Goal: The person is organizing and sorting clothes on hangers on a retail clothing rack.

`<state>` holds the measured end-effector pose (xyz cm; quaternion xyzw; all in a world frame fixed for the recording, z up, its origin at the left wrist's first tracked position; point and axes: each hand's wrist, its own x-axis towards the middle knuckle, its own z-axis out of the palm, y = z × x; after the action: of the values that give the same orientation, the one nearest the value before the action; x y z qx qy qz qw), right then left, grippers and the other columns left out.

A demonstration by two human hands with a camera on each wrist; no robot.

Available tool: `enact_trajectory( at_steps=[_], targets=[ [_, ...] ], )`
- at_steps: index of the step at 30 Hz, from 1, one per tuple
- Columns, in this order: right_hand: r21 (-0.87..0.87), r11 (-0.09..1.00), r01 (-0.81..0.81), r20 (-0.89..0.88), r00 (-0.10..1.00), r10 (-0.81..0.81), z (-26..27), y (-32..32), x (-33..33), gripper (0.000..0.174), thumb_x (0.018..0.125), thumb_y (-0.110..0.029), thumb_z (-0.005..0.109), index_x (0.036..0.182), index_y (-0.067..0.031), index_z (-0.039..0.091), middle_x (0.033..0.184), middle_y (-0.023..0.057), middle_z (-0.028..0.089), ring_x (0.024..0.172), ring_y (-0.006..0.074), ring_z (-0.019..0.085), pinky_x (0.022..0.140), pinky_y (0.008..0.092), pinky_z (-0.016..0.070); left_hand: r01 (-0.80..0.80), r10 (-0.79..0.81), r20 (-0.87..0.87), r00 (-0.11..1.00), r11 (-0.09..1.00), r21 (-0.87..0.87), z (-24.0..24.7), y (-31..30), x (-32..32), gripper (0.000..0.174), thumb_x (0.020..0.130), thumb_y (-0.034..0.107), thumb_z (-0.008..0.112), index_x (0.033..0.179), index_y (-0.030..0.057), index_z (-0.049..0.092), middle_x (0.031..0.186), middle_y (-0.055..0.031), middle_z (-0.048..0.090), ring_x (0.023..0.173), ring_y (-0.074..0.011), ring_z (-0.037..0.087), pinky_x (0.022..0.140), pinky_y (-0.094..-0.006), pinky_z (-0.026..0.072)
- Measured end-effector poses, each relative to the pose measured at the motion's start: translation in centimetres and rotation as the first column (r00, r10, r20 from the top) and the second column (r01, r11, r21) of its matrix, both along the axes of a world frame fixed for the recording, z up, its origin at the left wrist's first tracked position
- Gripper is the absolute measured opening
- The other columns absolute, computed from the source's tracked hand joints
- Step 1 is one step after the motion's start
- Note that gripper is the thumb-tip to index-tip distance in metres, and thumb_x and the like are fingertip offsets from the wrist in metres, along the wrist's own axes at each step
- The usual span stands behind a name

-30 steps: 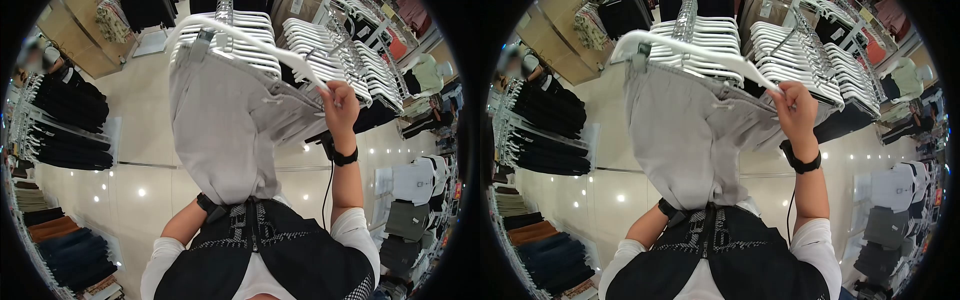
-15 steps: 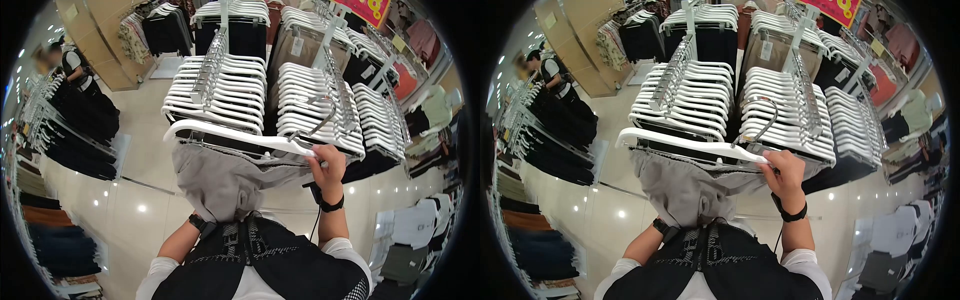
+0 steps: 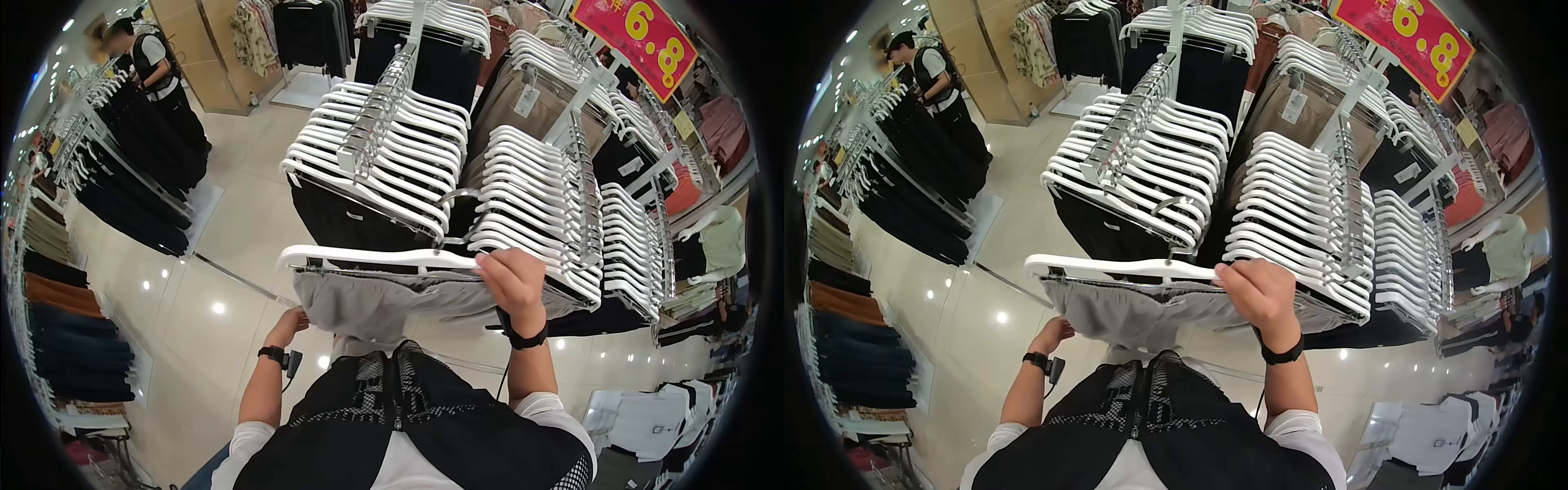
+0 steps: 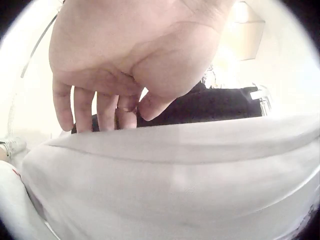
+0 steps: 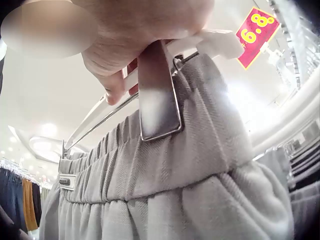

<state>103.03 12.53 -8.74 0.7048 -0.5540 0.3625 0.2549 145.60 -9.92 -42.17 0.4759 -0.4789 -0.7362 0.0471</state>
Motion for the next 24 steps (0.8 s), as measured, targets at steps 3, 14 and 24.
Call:
enact_trajectory(
  at_steps=[3, 14, 24],
  targets=[
    [0.011, 0.998, 0.066, -0.052, 0.996, -0.066, -1.2, -2.3, 1.4, 0.027, 0.078, -0.006, 0.083, 0.103, -0.009, 0.073, 0.081, 0.0027, 0.065, 0.062, 0.0179, 0.06, 0.051, 0.0311, 0.0462, -0.076, 0.071, 0.088, 0.994, 0.996, 0.056, -1.1, -1.2, 1.5, 0.049, 0.104, 0.039, 0.047, 0.137, 0.0073, 0.064, 0.138, -0.0102, 0.065, 0.127, -0.0258, 0.061, 0.11, -0.0427, 0.0428],
    [0.055, 0.972, 0.23, -0.055, 0.972, -0.227, -3.3, -10.3, 4.4, 0.025, 0.077, -0.006, 0.082, 0.101, -0.0117, 0.075, 0.081, -0.0011, 0.065, 0.064, 0.0135, 0.061, 0.052, 0.0276, 0.0472, -0.315, 0.172, 0.454, 0.874, 0.912, 0.261, -13.8, -4.4, 10.3, 0.042, 0.098, 0.036, 0.056, 0.127, 0.0066, 0.064, 0.118, -0.0109, 0.07, 0.096, -0.0263, 0.069, 0.08, -0.0386, 0.0512],
    [0.187, 0.928, 0.321, -0.112, 0.946, -0.304, -6.0, -13.1, 6.1, 0.022, 0.082, -0.01, 0.08, 0.103, -0.0139, 0.074, 0.082, -0.0036, 0.065, 0.065, 0.013, 0.06, 0.053, 0.0282, 0.0463, -0.228, 0.126, 0.407, 0.905, 0.95, 0.215, -17.0, -13.5, 9.0, 0.038, 0.098, 0.035, 0.054, 0.126, 0.0098, 0.064, 0.111, -0.0075, 0.071, 0.091, -0.0234, 0.068, 0.079, -0.0394, 0.0508]
  ],
)
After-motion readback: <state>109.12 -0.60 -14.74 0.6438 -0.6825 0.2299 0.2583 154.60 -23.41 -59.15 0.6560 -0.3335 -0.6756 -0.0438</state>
